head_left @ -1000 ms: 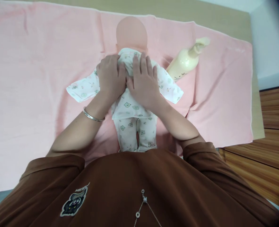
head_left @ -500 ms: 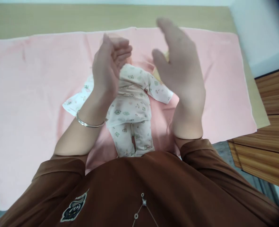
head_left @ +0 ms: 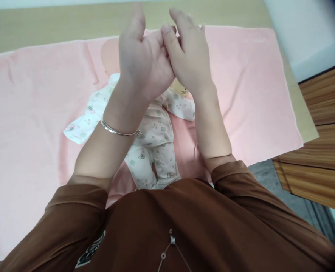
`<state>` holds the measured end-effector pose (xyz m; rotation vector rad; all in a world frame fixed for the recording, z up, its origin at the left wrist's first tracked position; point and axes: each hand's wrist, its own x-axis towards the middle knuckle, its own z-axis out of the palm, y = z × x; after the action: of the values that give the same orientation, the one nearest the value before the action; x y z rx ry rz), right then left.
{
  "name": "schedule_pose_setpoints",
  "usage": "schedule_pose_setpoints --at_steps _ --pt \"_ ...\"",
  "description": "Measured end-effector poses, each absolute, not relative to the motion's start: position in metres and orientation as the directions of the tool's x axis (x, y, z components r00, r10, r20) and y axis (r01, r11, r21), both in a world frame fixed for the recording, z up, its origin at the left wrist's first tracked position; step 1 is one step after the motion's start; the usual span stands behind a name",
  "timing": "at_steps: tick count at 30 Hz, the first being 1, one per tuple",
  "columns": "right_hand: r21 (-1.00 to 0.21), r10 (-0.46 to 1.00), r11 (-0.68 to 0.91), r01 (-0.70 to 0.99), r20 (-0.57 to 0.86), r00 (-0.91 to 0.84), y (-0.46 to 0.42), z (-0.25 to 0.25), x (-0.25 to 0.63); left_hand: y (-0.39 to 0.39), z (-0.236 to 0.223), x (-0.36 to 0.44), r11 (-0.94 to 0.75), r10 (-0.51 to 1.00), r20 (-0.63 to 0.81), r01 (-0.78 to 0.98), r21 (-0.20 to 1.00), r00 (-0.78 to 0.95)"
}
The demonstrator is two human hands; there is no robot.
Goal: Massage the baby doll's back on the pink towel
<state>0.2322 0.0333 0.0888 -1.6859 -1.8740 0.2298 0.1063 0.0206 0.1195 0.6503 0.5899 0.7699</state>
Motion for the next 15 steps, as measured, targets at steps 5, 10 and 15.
schedule_pose_setpoints --at_steps 5,10,15 --pt "-0.341 0.904 0.045 0.939 0.414 0.107 0.042 0.070 0.230 0.007 0.107 0.079 0.495 0.764 -0.091 -0.489 0.718 0.638" --pt "-0.295 0.866 0.011 0.955 0.481 0.139 0.044 0.059 0.221 -0.022 0.105 0.038 0.439 0.849 -0.129 -0.548 0.712 0.512" --pt "-0.201 0.854 0.002 0.980 0.510 0.103 0.033 0.063 0.223 -0.041 0.123 0.001 0.294 0.886 -0.007 -0.552 0.780 0.463"
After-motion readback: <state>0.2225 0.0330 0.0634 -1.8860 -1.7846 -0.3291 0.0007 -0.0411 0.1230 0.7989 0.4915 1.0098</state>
